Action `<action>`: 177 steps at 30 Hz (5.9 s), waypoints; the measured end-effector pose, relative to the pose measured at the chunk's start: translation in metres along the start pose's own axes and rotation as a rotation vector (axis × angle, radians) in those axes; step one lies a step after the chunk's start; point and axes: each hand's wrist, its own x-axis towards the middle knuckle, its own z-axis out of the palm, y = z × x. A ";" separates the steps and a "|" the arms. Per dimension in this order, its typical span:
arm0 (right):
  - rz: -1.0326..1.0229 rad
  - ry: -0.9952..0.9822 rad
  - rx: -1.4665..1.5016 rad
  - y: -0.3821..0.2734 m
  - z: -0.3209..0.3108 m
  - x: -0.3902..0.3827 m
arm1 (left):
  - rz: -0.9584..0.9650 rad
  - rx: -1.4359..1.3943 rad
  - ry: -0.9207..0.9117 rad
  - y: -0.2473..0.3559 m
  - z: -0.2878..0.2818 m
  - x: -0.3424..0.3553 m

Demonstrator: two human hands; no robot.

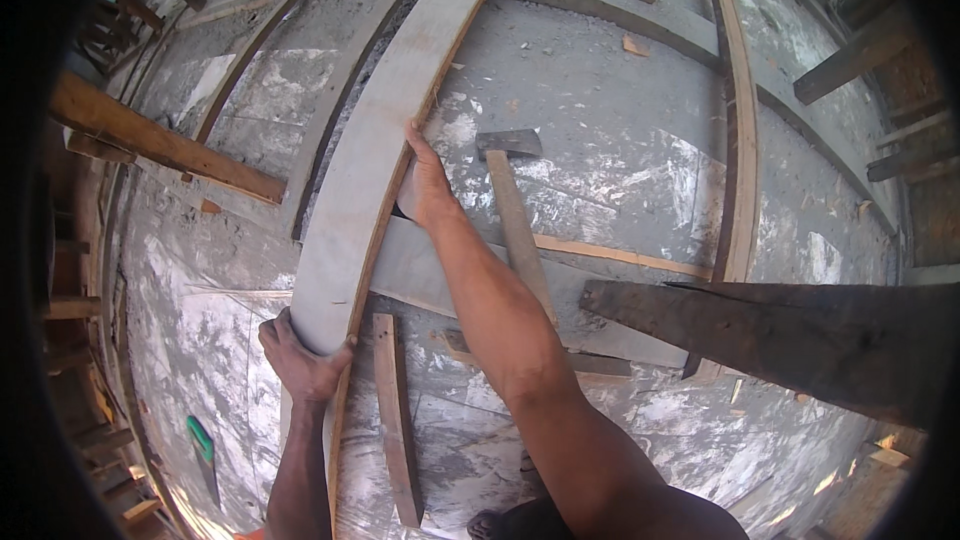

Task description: The person hammers a nail into a wooden board, uses a hand saw to cut a piece of wood, and then lifts and repositions a long wooden beam.

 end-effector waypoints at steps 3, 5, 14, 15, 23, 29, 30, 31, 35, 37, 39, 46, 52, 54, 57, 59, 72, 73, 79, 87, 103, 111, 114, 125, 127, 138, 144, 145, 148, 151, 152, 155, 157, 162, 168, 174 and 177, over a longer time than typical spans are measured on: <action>0.004 -0.010 -0.001 -0.002 -0.010 0.004 | -0.003 -0.003 -0.004 0.005 0.000 0.000; 0.005 0.011 0.023 -0.001 -0.007 0.002 | 0.004 0.006 0.003 0.001 0.002 -0.001; -0.015 -0.003 0.000 -0.005 0.001 -0.001 | -0.006 -0.004 0.009 -0.003 0.001 0.000; 0.001 0.072 0.018 -0.010 -0.007 0.003 | -0.007 -0.006 0.005 -0.001 0.002 -0.001; -0.059 0.050 -0.024 -0.031 -0.007 0.033 | 0.000 0.005 -0.015 0.000 0.001 0.000; -0.049 0.023 0.037 -0.036 -0.003 0.032 | 0.032 0.005 -0.004 -0.002 0.002 -0.002; -0.065 0.019 0.047 -0.036 0.000 0.033 | 0.024 0.007 -0.013 -0.001 0.001 -0.002; -0.080 0.019 0.060 -0.034 0.001 0.034 | 0.024 -0.008 -0.001 0.000 0.003 -0.002; -0.077 0.073 0.076 -0.026 0.004 0.041 | 0.008 -0.045 0.010 0.001 0.006 -0.004; -0.084 0.057 0.031 -0.026 -0.001 0.040 | 0.004 -0.041 0.007 0.002 0.006 -0.004; -0.068 0.006 0.004 -0.029 -0.003 0.043 | 0.011 -0.026 0.014 0.002 0.006 -0.003; -0.061 0.092 -0.073 -0.035 0.003 0.053 | -0.011 0.021 -0.046 0.000 -0.002 0.001; -0.082 0.044 -0.087 -0.038 -0.007 0.059 | -0.052 0.045 -0.110 0.004 -0.002 0.003; -0.084 0.066 -0.074 -0.034 -0.009 0.064 | -0.061 0.047 -0.102 0.004 -0.002 0.002; -0.082 0.016 -0.107 -0.034 -0.012 0.067 | -0.054 0.095 -0.090 0.006 -0.006 0.002; -0.083 0.024 -0.112 -0.031 -0.006 0.063 | -0.070 0.111 -0.099 0.009 -0.009 0.000; -0.147 0.074 -0.192 -0.024 -0.015 0.071 | -0.076 0.186 -0.107 0.010 0.001 -0.002; -0.084 -0.103 0.036 -0.021 -0.015 0.082 | -0.072 0.204 -0.099 0.010 0.001 0.001; -0.103 -0.113 -0.038 -0.017 -0.015 0.084 | -0.074 0.209 -0.079 0.025 0.014 0.014; -0.099 -0.146 -0.036 -0.017 -0.021 0.094 | -0.089 0.220 -0.079 0.020 0.018 0.015; -0.042 0.418 -0.783 -0.049 -0.008 0.053 | 0.056 0.142 -0.035 0.017 0.021 0.013; 0.012 0.468 -2.506 -0.065 -0.038 -0.134 | -0.029 0.187 -0.069 0.018 0.012 0.013; 0.375 0.540 -2.206 -0.102 -0.033 -0.137 | -0.020 0.127 -0.089 0.028 0.009 0.016; 0.321 0.054 -1.571 -0.058 0.083 -0.276 | -0.044 0.067 -0.076 0.019 0.001 0.012; 0.225 0.004 -1.785 -0.038 0.098 -0.271 | -0.035 0.048 -0.054 0.019 0.001 0.011; -0.044 -0.168 -2.128 -0.021 0.083 -0.273 | -0.041 -0.018 -0.106 0.023 -0.002 0.012; -0.495 -0.281 -1.855 -0.020 0.085 -0.285 | 0.004 0.006 0.035 0.013 0.008 0.009; -0.371 -0.217 -1.940 -0.013 0.069 -0.286 | -0.006 0.004 0.000 0.016 0.006 0.010; -0.051 -0.180 -2.042 -0.005 0.067 -0.267 | -0.022 -0.012 -0.054 0.023 0.000 0.013; -0.447 -0.246 -1.862 -0.010 0.077 -0.278 | -0.027 0.009 -0.042 0.017 0.003 0.011; -0.513 -0.252 -1.792 -0.009 0.073 -0.282 | -0.027 0.025 -0.041 0.015 0.004 0.011; -0.104 -0.188 -2.036 -0.002 0.056 -0.279 | -0.022 0.036 -0.048 0.021 0.003 0.012; -0.008 -0.232 -2.180 0.000 0.057 -0.260 | -0.012 0.035 -0.021 0.022 0.005 0.011; -0.499 -0.246 -1.818 -0.002 0.069 -0.281 | -0.025 0.031 -0.012 0.018 0.008 0.010; -0.175 -0.255 -2.086 -0.008 0.070 -0.262 | -0.030 0.049 0.004 0.016 0.007 0.010; 0.017 -0.175 -2.152 -0.007 0.044 -0.282 | -0.054 0.039 -0.093 0.024 -0.001 0.007; -0.236 -0.250 -2.032 -0.003 0.061 -0.278 | -0.076 0.057 -0.104 0.022 -0.006 0.013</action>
